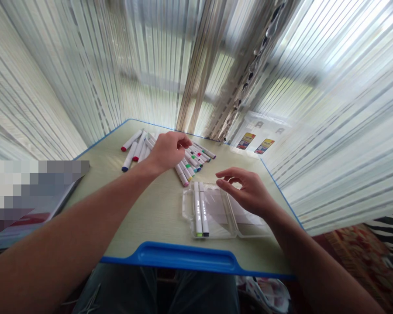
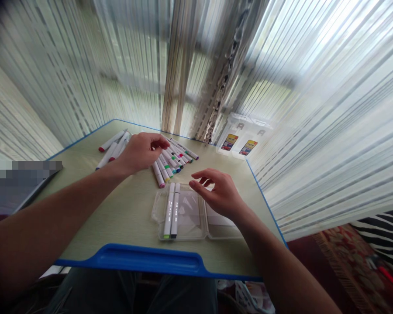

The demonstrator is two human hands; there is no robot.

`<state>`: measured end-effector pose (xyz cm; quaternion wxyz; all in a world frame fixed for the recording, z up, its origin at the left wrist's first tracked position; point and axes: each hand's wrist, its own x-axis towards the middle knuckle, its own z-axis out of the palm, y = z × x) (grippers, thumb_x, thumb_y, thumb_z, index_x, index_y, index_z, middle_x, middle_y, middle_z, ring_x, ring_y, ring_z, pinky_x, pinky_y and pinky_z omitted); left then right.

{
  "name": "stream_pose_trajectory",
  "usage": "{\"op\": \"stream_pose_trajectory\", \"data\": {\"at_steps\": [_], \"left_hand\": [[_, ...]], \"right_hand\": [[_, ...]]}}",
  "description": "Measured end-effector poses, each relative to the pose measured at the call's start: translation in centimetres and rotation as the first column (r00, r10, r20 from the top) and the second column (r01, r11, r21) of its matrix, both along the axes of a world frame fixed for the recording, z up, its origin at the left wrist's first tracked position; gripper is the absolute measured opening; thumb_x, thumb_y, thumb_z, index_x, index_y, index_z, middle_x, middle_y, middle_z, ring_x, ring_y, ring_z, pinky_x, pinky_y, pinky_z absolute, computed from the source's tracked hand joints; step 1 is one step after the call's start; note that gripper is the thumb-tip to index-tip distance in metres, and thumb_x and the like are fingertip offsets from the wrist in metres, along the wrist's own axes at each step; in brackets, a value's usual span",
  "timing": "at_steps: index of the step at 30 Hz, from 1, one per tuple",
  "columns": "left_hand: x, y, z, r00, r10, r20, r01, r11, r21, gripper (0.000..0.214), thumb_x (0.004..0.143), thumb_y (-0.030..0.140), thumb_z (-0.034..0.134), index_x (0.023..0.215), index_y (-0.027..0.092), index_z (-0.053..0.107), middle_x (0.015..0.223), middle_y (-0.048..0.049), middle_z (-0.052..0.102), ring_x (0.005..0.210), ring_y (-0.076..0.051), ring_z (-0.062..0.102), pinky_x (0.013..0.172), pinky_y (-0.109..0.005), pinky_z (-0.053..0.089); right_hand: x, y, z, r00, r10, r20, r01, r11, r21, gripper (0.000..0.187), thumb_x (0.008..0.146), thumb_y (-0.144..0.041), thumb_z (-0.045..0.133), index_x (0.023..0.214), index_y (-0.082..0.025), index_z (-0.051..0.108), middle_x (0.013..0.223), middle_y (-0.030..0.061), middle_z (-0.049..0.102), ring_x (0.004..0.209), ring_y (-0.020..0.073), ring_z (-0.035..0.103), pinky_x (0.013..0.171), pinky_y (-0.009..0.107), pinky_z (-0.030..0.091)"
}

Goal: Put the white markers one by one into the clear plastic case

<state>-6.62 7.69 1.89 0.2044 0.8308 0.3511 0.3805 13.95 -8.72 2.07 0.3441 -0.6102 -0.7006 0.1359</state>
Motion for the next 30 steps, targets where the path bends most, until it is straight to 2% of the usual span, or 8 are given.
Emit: {"op": "stream_pose_trajectory", "data": {"at_steps": [6, 9, 11, 14, 18, 23, 30], "left_hand": [[0.4, 0.0, -1.0, 0.970, -0.066, -0.234, 0.097, 0.988, 0.123, 0.032, 0.076, 0.003, 0.053, 0.093, 0.013, 0.078, 0.096, -0.0088, 0.078, 0.090, -0.021, 0.071, 0.089, -0.032, 0.054], [0.6, -0.9, -0.7, 0.946, -0.068, -0.318, 0.115, 0.985, 0.130, 0.032, 0.081, 0.005, 0.051, 0.097, 0.013, 0.077, 0.102, -0.0106, 0.078, 0.098, -0.023, 0.071, 0.093, -0.033, 0.053], [0.3, -1.4, -0.1, 0.934, 0.011, -0.358, 0.043, 0.989, 0.143, 0.038, 0.079, 0.003, 0.051, 0.103, 0.016, 0.077, 0.108, -0.0104, 0.077, 0.103, -0.025, 0.070, 0.093, -0.036, 0.053], [-0.8, -1.2, 0.8, 0.899, 0.187, -0.397, -0.132, 0.978, 0.163, 0.041, 0.077, 0.005, 0.053, 0.108, 0.019, 0.076, 0.112, -0.0105, 0.076, 0.106, -0.028, 0.069, 0.095, -0.039, 0.052], [-2.4, 0.0, 1.3, 0.797, 0.353, -0.490, -0.328, 0.934, 0.140, 0.040, 0.082, 0.013, 0.055, 0.118, 0.018, 0.071, 0.117, -0.0157, 0.071, 0.110, -0.032, 0.067, 0.093, -0.041, 0.053], [-2.6, 0.1, 1.4, 0.679, 0.396, -0.618, -0.435, 0.895, 0.096, 0.047, 0.090, 0.020, 0.046, 0.135, 0.013, 0.058, 0.127, -0.0238, 0.059, 0.111, -0.038, 0.067, 0.090, -0.045, 0.055], [-1.9, -0.4, 1.0, 0.685, 0.385, -0.618, -0.416, 0.903, 0.101, 0.051, 0.090, 0.016, 0.040, 0.140, 0.010, 0.050, 0.131, -0.0266, 0.053, 0.111, -0.039, 0.068, 0.089, -0.046, 0.055]], "right_hand": [[0.1, 0.2, -0.4, 1.000, -0.008, -0.007, 0.008, 1.000, -0.001, 0.026, 0.091, -0.043, 0.068, 0.096, -0.019, 0.077, 0.092, 0.0084, 0.079, 0.078, 0.0207, 0.072, 0.070, 0.035, 0.061], [0.2, 0.2, -0.5, 1.000, -0.013, -0.003, 0.013, 1.000, -0.005, 0.026, 0.091, -0.042, 0.068, 0.095, -0.019, 0.077, 0.092, 0.0083, 0.079, 0.078, 0.0209, 0.072, 0.070, 0.035, 0.061], [0.3, 0.3, -0.5, 1.000, -0.015, 0.004, 0.015, 1.000, -0.016, 0.026, 0.091, -0.043, 0.067, 0.096, -0.019, 0.077, 0.092, 0.0082, 0.079, 0.078, 0.0213, 0.073, 0.067, 0.034, 0.061], [0.3, 0.3, -0.6, 0.999, -0.013, 0.029, 0.013, 1.000, -0.024, 0.026, 0.092, -0.043, 0.066, 0.095, -0.020, 0.078, 0.090, 0.0079, 0.079, 0.077, 0.0214, 0.073, 0.065, 0.034, 0.060], [0.3, 0.4, -0.7, 0.999, -0.008, 0.045, 0.009, 1.000, -0.005, 0.026, 0.092, -0.042, 0.065, 0.093, -0.019, 0.078, 0.087, 0.0073, 0.078, 0.076, 0.0207, 0.073, 0.067, 0.033, 0.060], [0.4, 0.4, -0.7, 0.998, -0.013, 0.056, 0.013, 1.000, -0.003, 0.023, 0.092, -0.038, 0.066, 0.095, -0.019, 0.079, 0.085, 0.0060, 0.079, 0.074, 0.0190, 0.072, 0.066, 0.030, 0.059], [0.3, 0.3, -0.6, 0.998, -0.019, 0.057, 0.018, 1.000, 0.006, 0.021, 0.091, -0.035, 0.066, 0.095, -0.019, 0.079, 0.083, 0.0051, 0.078, 0.073, 0.0175, 0.072, 0.067, 0.028, 0.059]]}}
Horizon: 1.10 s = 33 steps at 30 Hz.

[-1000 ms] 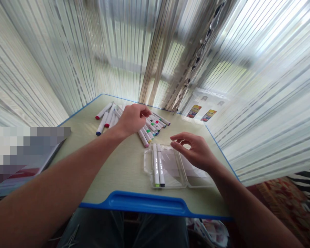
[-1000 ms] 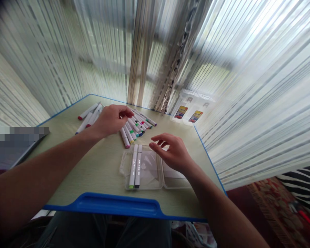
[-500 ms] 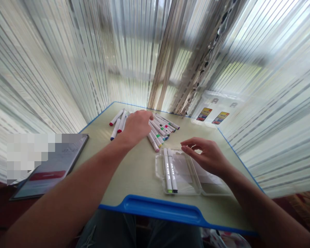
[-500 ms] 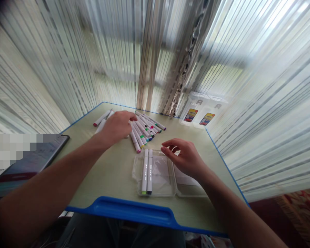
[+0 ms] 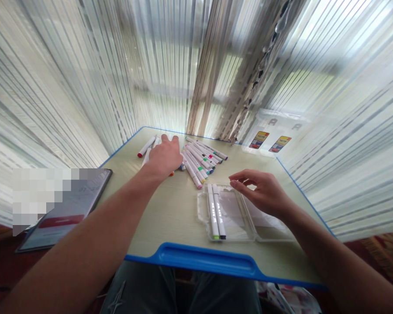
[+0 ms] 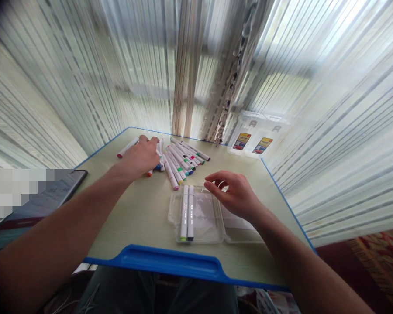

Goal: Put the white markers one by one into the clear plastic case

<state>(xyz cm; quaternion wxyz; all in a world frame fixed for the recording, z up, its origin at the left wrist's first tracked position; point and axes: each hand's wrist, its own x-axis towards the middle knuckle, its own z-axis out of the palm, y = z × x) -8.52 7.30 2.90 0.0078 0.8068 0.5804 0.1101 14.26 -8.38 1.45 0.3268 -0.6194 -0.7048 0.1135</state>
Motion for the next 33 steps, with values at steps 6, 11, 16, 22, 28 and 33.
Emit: {"op": "stream_pose_trajectory", "data": {"at_steps": [6, 11, 16, 22, 28, 33], "left_hand": [[-0.4, 0.3, -0.2, 0.999, 0.000, 0.053, -0.002, 0.999, 0.032, 0.050, 0.086, 0.015, 0.047, 0.135, 0.011, 0.055, 0.130, -0.0259, 0.053, 0.103, -0.038, 0.070, 0.085, -0.046, 0.056], [-0.8, 0.7, 0.3, 0.987, -0.025, 0.161, -0.007, 0.981, 0.195, 0.050, 0.082, 0.006, 0.049, 0.130, 0.010, 0.060, 0.123, -0.0241, 0.060, 0.096, -0.035, 0.071, 0.083, -0.045, 0.057], [0.4, 0.1, 0.7, 0.841, -0.339, 0.422, 0.152, 0.896, 0.418, 0.039, 0.088, 0.005, 0.053, 0.122, 0.016, 0.069, 0.119, -0.0135, 0.070, 0.103, -0.026, 0.069, 0.094, -0.039, 0.056], [2.9, -2.1, -0.2, 0.394, -0.439, 0.808, 0.478, 0.848, 0.228, 0.023, 0.082, 0.019, 0.074, 0.104, 0.011, 0.074, 0.099, -0.0098, 0.078, 0.092, -0.020, 0.075, 0.083, -0.031, 0.062], [3.8, -2.8, -1.3, 0.284, -0.362, 0.888, 0.711, 0.700, 0.058, 0.031, 0.073, 0.022, 0.083, 0.099, 0.009, 0.074, 0.088, -0.0116, 0.078, 0.081, -0.022, 0.076, 0.075, -0.035, 0.064], [3.8, -3.0, -1.0, 0.199, -0.217, 0.956, 0.752, 0.659, -0.007, 0.034, 0.070, 0.022, 0.087, 0.097, 0.008, 0.073, 0.084, -0.0110, 0.078, 0.075, -0.021, 0.075, 0.070, -0.034, 0.064]], "right_hand": [[0.0, 0.0, 0.0, 1.000, 0.004, -0.012, -0.004, 1.000, 0.011, 0.021, 0.091, -0.035, 0.067, 0.094, -0.018, 0.079, 0.083, 0.0054, 0.078, 0.073, 0.0173, 0.072, 0.067, 0.027, 0.059], [0.0, 0.0, 0.0, 1.000, 0.002, 0.002, -0.002, 1.000, 0.008, 0.021, 0.091, -0.035, 0.067, 0.094, -0.018, 0.079, 0.084, 0.0054, 0.078, 0.072, 0.0174, 0.072, 0.066, 0.028, 0.059], [0.0, 0.1, -0.1, 1.000, -0.006, -0.013, 0.006, 1.000, -0.012, 0.022, 0.091, -0.037, 0.067, 0.095, -0.018, 0.078, 0.086, 0.0061, 0.078, 0.073, 0.0183, 0.072, 0.067, 0.030, 0.058], [0.4, 0.4, -0.3, 0.964, -0.112, -0.241, 0.111, 0.994, -0.016, 0.045, 0.093, -0.050, 0.061, 0.121, -0.014, 0.066, 0.089, 0.0093, 0.077, 0.071, 0.0186, 0.069, 0.062, 0.032, 0.057], [0.6, 0.6, -0.2, 0.913, -0.111, -0.393, 0.116, 0.993, -0.010, 0.055, 0.095, -0.054, 0.058, 0.131, -0.012, 0.058, 0.091, 0.0093, 0.075, 0.067, 0.0170, 0.066, 0.059, 0.032, 0.056], [0.6, 0.6, -0.4, 0.930, -0.118, -0.347, 0.120, 0.993, -0.015, 0.044, 0.092, -0.050, 0.065, 0.118, -0.014, 0.068, 0.076, 0.0035, 0.070, 0.061, 0.0138, 0.061, 0.056, 0.028, 0.051]]}}
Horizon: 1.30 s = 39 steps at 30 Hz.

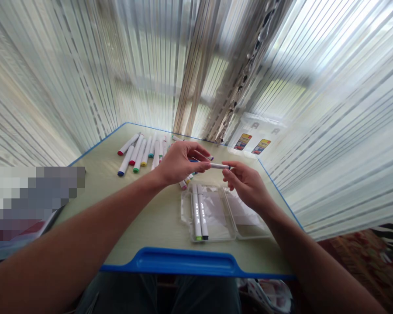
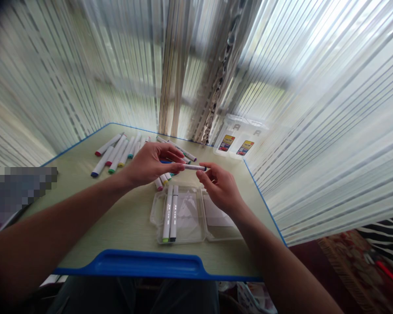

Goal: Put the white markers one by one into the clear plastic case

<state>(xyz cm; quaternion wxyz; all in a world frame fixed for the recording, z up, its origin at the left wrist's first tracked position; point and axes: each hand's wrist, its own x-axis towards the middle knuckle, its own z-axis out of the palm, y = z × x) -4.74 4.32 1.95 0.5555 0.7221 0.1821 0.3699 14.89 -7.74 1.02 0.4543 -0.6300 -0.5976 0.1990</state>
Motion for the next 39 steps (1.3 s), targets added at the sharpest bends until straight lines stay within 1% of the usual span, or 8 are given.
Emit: {"op": "stream_pose_trajectory", "data": {"at_steps": [8, 12, 19, 24, 28, 32, 36, 39], "left_hand": [[0.0, -0.7, 0.8, 0.998, -0.047, 0.052, 0.057, 0.974, -0.218, 0.027, 0.080, 0.015, 0.080, 0.104, 0.007, 0.071, 0.091, -0.0128, 0.079, 0.079, -0.019, 0.077, 0.079, -0.033, 0.064], [0.2, -0.5, 0.6, 0.997, -0.015, 0.073, 0.035, 0.957, -0.288, 0.021, 0.082, 0.013, 0.077, 0.102, 0.009, 0.071, 0.092, -0.0116, 0.079, 0.079, -0.018, 0.077, 0.085, -0.036, 0.064], [0.1, 0.0, 0.3, 0.999, -0.017, 0.032, 0.027, 0.942, -0.335, 0.015, 0.084, 0.017, 0.076, 0.096, 0.009, 0.073, 0.084, -0.0108, 0.078, 0.075, -0.018, 0.076, 0.082, -0.037, 0.065], [0.0, 0.1, 0.2, 0.994, -0.028, 0.105, 0.059, 0.951, -0.305, 0.024, 0.082, 0.023, 0.078, 0.101, 0.009, 0.074, 0.084, -0.0096, 0.078, 0.072, -0.016, 0.074, 0.073, -0.032, 0.064], [0.1, 0.1, 0.3, 0.975, -0.008, 0.222, 0.065, 0.966, -0.251, 0.029, 0.077, 0.027, 0.084, 0.101, 0.012, 0.076, 0.083, -0.0058, 0.077, 0.068, -0.012, 0.070, 0.069, -0.028, 0.061], [0.1, -0.5, 0.8, 0.954, -0.019, 0.300, 0.075, 0.982, -0.174, 0.030, 0.073, 0.028, 0.087, 0.098, 0.014, 0.079, 0.086, -0.0051, 0.077, 0.067, -0.010, 0.065, 0.065, -0.024, 0.057], [0.1, -1.7, 1.6, 0.969, -0.101, 0.224, 0.122, 0.989, -0.083, 0.030, 0.074, 0.028, 0.086, 0.101, 0.015, 0.081, 0.087, -0.0076, 0.076, 0.068, -0.012, 0.064, 0.063, -0.025, 0.055], [0.0, -2.4, 2.0, 0.966, -0.193, 0.173, 0.201, 0.979, -0.028, 0.028, 0.075, 0.026, 0.085, 0.102, 0.018, 0.082, 0.090, -0.0080, 0.074, 0.080, -0.015, 0.066, 0.072, -0.026, 0.056]], "right_hand": [[-0.2, 0.3, 0.6, 0.964, 0.029, -0.263, -0.015, 0.998, 0.054, 0.033, 0.083, -0.044, 0.076, 0.097, -0.015, 0.073, 0.073, 0.0027, 0.070, 0.055, 0.0105, 0.057, 0.050, 0.025, 0.050], [0.0, 0.4, 0.7, 0.919, -0.019, -0.395, 0.056, 0.995, 0.081, 0.028, 0.079, -0.042, 0.080, 0.090, -0.017, 0.072, 0.074, 0.0024, 0.071, 0.055, 0.0105, 0.057, 0.050, 0.025, 0.050], [0.8, 0.7, 0.8, 0.810, -0.086, -0.580, 0.161, 0.984, 0.079, 0.024, 0.080, -0.038, 0.077, 0.089, -0.018, 0.068, 0.079, 0.0037, 0.073, 0.057, 0.0102, 0.060, 0.052, 0.024, 0.049], [0.8, 0.7, 0.8, 0.759, -0.078, -0.646, 0.132, 0.991, 0.037, 0.023, 0.075, -0.035, 0.083, 0.086, -0.019, 0.071, 0.079, 0.0026, 0.074, 0.058, 0.0091, 0.059, 0.054, 0.022, 0.048], [0.4, 0.6, 0.8, 0.842, -0.053, -0.537, 0.071, 0.997, 0.013, 0.025, 0.070, -0.036, 0.088, 0.083, -0.018, 0.076, 0.072, 0.0014, 0.071, 0.058, 0.0096, 0.056, 0.053, 0.023, 0.046], [-0.1, 0.2, 0.5, 0.937, 0.014, -0.349, -0.022, 1.000, -0.019, 0.027, 0.071, -0.038, 0.087, 0.089, -0.019, 0.081, 0.084, 0.0064, 0.079, 0.070, 0.0158, 0.067, 0.067, 0.030, 0.055], [-0.3, 0.1, 0.2, 0.980, 0.120, -0.158, -0.117, 0.993, 0.028, 0.024, 0.076, -0.039, 0.084, 0.091, -0.021, 0.081, 0.089, 0.0064, 0.081, 0.080, 0.0210, 0.073, 0.079, 0.036, 0.058], [-0.3, 0.1, 0.2, 0.989, 0.146, -0.028, -0.143, 0.986, 0.088, 0.020, 0.082, -0.038, 0.079, 0.094, -0.022, 0.081, 0.092, 0.0059, 0.081, 0.086, 0.0226, 0.074, 0.085, 0.038, 0.057]]}}
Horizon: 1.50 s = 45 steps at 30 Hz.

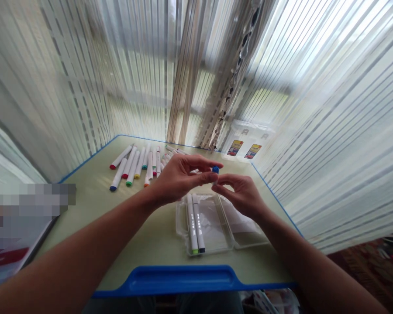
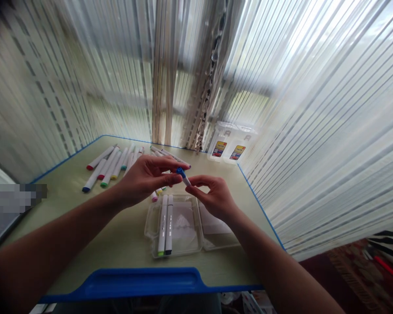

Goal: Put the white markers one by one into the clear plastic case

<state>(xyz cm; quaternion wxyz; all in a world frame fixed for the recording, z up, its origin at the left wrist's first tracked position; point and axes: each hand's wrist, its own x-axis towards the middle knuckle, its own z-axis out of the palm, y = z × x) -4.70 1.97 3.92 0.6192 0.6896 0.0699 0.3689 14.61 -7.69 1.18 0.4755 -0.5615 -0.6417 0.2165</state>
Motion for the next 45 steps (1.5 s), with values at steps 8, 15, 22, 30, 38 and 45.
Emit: {"op": "stream_pose_trajectory", "data": {"at_steps": [8, 15, 22, 30, 38, 45], "left_hand": [[-0.24, -0.38, 0.18, 0.977, -0.205, -0.060, 0.207, 0.978, 0.025, 0.024, 0.075, 0.019, 0.084, 0.098, 0.022, 0.084, 0.079, -0.0012, 0.058, 0.070, -0.009, 0.053, 0.062, -0.021, 0.048], [-0.35, -0.23, 0.07, 0.968, -0.230, -0.097, 0.235, 0.971, 0.047, 0.026, 0.074, 0.020, 0.085, 0.100, 0.022, 0.083, 0.076, -0.0015, 0.059, 0.071, -0.011, 0.053, 0.064, -0.023, 0.046], [-0.42, -0.09, -0.02, 0.968, -0.234, -0.093, 0.237, 0.971, 0.033, 0.029, 0.074, 0.021, 0.085, 0.103, 0.024, 0.083, 0.076, -0.0012, 0.058, 0.071, -0.011, 0.052, 0.063, -0.023, 0.045], [-0.42, -0.04, 0.03, 0.969, -0.235, -0.074, 0.236, 0.972, 0.003, 0.027, 0.075, 0.018, 0.085, 0.100, 0.025, 0.084, 0.073, 0.0013, 0.055, 0.063, -0.008, 0.049, 0.055, -0.020, 0.041], [-0.31, -0.03, -0.29, 0.969, -0.245, -0.039, 0.242, 0.968, -0.060, 0.027, 0.074, 0.019, 0.086, 0.101, 0.021, 0.083, 0.073, 0.0005, 0.056, 0.060, -0.006, 0.047, 0.050, -0.018, 0.039], [-0.23, 0.39, -0.26, 0.983, -0.183, 0.006, 0.183, 0.978, -0.096, 0.027, 0.075, 0.020, 0.086, 0.101, 0.019, 0.082, 0.069, -0.0006, 0.062, 0.063, -0.007, 0.051, 0.056, -0.019, 0.041]], "right_hand": [[-0.21, -0.25, 0.53, 0.992, -0.042, 0.115, 0.032, 0.995, 0.089, 0.016, 0.085, -0.032, 0.076, 0.097, -0.022, 0.079, 0.096, 0.0052, 0.081, 0.091, 0.0228, 0.073, 0.083, 0.036, 0.055], [-0.29, -0.26, 0.60, 0.993, -0.056, 0.104, 0.046, 0.994, 0.096, 0.015, 0.086, -0.033, 0.075, 0.096, -0.023, 0.078, 0.098, 0.0055, 0.080, 0.092, 0.0230, 0.073, 0.085, 0.037, 0.056], [-0.28, -0.29, 0.48, 0.996, -0.031, 0.081, 0.023, 0.995, 0.098, 0.013, 0.086, -0.030, 0.074, 0.097, -0.022, 0.078, 0.099, 0.0062, 0.080, 0.093, 0.0230, 0.072, 0.085, 0.037, 0.056], [-0.32, -0.36, 0.50, 0.996, -0.002, 0.087, -0.007, 0.995, 0.098, 0.013, 0.087, -0.029, 0.074, 0.097, -0.022, 0.078, 0.096, 0.0058, 0.079, 0.092, 0.0224, 0.072, 0.084, 0.037, 0.056], [-0.18, -0.31, 0.25, 0.994, -0.038, 0.101, 0.029, 0.996, 0.085, 0.019, 0.085, -0.032, 0.076, 0.098, -0.018, 0.077, 0.095, 0.0070, 0.078, 0.090, 0.0234, 0.071, 0.083, 0.038, 0.056], [-0.06, -0.24, 0.02, 0.994, -0.025, 0.108, 0.014, 0.994, 0.105, 0.014, 0.085, -0.030, 0.076, 0.095, -0.020, 0.078, 0.093, 0.0050, 0.079, 0.086, 0.0206, 0.071, 0.082, 0.037, 0.056]]}}
